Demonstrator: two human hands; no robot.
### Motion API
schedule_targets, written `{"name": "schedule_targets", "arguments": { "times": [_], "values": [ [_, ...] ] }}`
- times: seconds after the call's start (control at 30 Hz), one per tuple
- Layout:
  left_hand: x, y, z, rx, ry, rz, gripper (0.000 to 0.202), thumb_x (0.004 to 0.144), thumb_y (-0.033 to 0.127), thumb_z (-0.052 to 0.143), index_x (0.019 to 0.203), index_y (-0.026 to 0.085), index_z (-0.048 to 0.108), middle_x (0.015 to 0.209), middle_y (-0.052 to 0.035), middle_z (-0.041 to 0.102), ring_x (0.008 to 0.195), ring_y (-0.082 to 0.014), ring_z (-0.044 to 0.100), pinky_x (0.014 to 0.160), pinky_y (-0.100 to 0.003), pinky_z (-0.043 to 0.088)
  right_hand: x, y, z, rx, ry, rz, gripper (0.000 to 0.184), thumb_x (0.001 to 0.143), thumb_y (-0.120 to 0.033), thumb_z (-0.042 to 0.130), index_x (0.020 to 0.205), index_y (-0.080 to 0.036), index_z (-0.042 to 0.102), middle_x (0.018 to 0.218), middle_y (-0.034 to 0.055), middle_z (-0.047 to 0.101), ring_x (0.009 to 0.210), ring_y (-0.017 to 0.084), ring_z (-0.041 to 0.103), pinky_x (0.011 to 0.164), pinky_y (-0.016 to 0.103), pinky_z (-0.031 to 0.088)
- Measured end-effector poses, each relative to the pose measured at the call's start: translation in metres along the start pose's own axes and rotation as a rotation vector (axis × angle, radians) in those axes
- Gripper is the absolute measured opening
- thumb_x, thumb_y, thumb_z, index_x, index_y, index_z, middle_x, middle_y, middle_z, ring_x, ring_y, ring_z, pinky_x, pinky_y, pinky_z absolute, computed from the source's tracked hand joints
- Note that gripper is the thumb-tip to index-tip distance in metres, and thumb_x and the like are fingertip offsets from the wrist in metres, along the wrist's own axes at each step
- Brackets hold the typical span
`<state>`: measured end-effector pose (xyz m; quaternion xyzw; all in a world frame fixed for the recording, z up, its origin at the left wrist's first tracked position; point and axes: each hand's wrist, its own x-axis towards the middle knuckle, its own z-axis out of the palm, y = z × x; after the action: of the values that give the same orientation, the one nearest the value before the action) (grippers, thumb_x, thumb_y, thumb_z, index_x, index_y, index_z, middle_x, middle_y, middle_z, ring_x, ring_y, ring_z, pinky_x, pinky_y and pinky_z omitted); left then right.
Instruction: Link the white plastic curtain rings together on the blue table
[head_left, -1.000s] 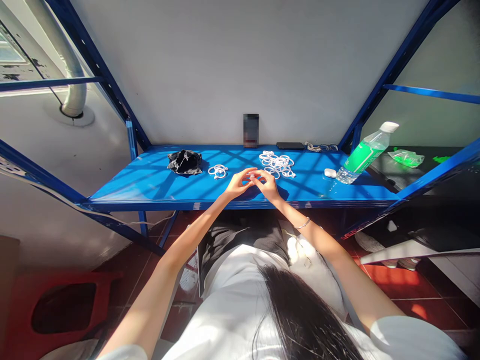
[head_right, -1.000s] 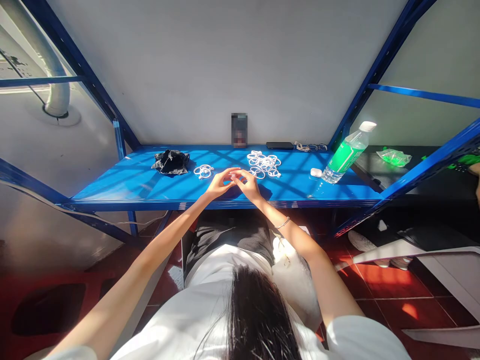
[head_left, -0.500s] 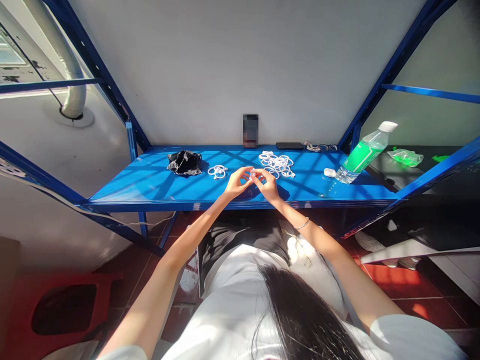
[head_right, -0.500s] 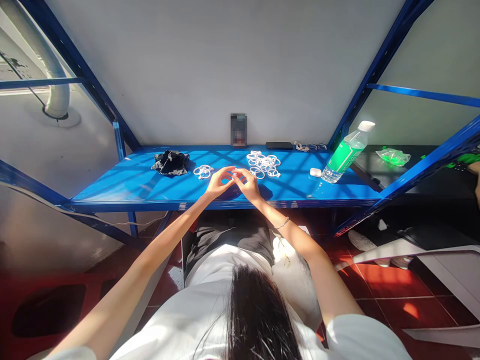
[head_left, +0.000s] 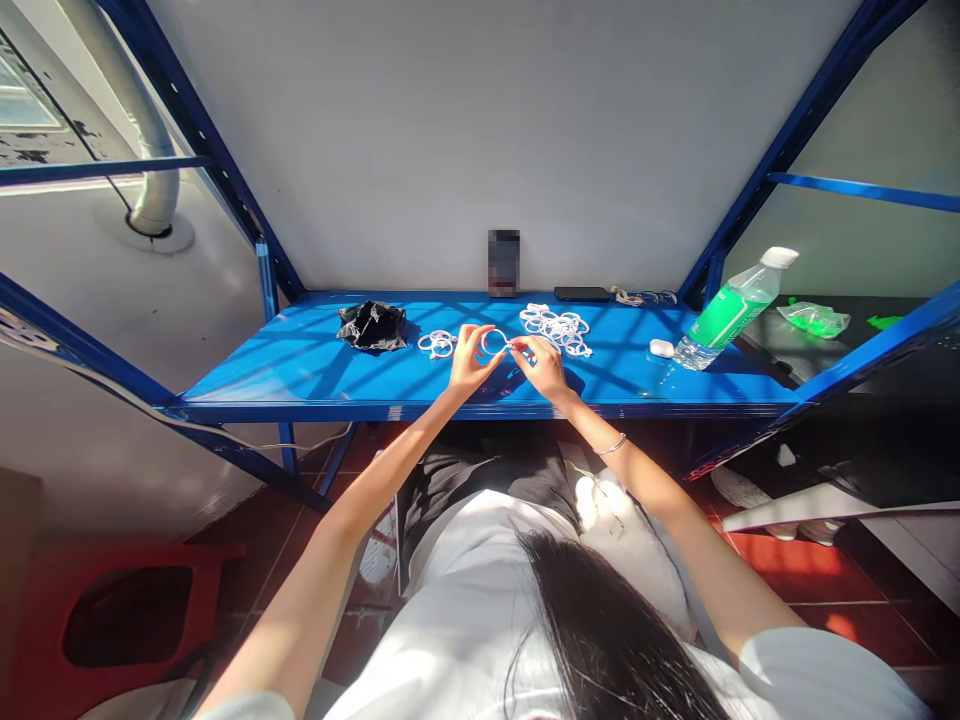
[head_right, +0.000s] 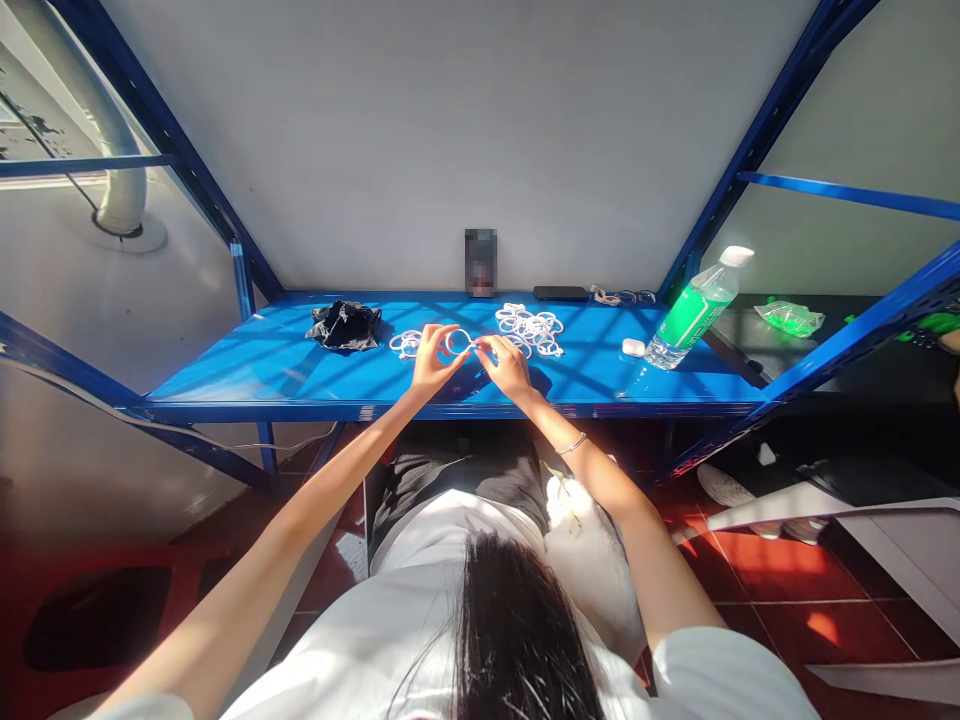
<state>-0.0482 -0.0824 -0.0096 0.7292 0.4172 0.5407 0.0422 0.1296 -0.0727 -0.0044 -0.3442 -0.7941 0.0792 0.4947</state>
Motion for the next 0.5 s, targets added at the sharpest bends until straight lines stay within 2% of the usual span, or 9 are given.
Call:
{"name": "schedule_targets", "arguments": {
  "times": [0.1,0.3,0.5],
  "values": [
    [-0.0001,-0.0004,0.0015,0.042,-0.02,0.035,0.044,0.086,0.043,0.063,0.122,0.021,0.052,0.106,-0.008,0.051,0.08,-0.014,0.054,0.063,-0.025,0.051,-0.0002,0.0029,-0.0002,-0.112,-0.051,-0.024,0.032,0.095,-0.046,0.047,0.102,-0.02,0.066,0.095,0.0077,0.07,0.088,0.022,0.064,0.08,0.035,0.05],
    [-0.0019,0.0002,0.0045,0.118,-0.04,0.115,0.039,0.089,0.036,0.06,0.124,0.021,0.049,0.098,-0.0059,0.053,0.075,-0.0135,0.054,0.063,-0.025,0.048,-0.0014,0.0034,0.0002,-0.242,-0.131,-0.044,0.023,0.096,-0.03,0.047,0.102,-0.018,0.066,0.096,0.0085,0.07,0.09,0.023,0.064,0.079,0.034,0.05],
    [-0.0023,-0.0014,0.0052,0.136,-0.062,0.106,0.038,0.089,0.035,0.061,0.122,0.02,0.05,0.093,-0.0045,0.054,0.071,-0.0122,0.053,0.058,-0.022,0.046,0.0008,0.0043,-0.0038,-0.334,-0.206,-0.07,0.022,0.094,-0.025,0.05,0.104,-0.017,0.067,0.099,0.0097,0.071,0.093,0.024,0.064,0.081,0.035,0.05]
  ]
}}
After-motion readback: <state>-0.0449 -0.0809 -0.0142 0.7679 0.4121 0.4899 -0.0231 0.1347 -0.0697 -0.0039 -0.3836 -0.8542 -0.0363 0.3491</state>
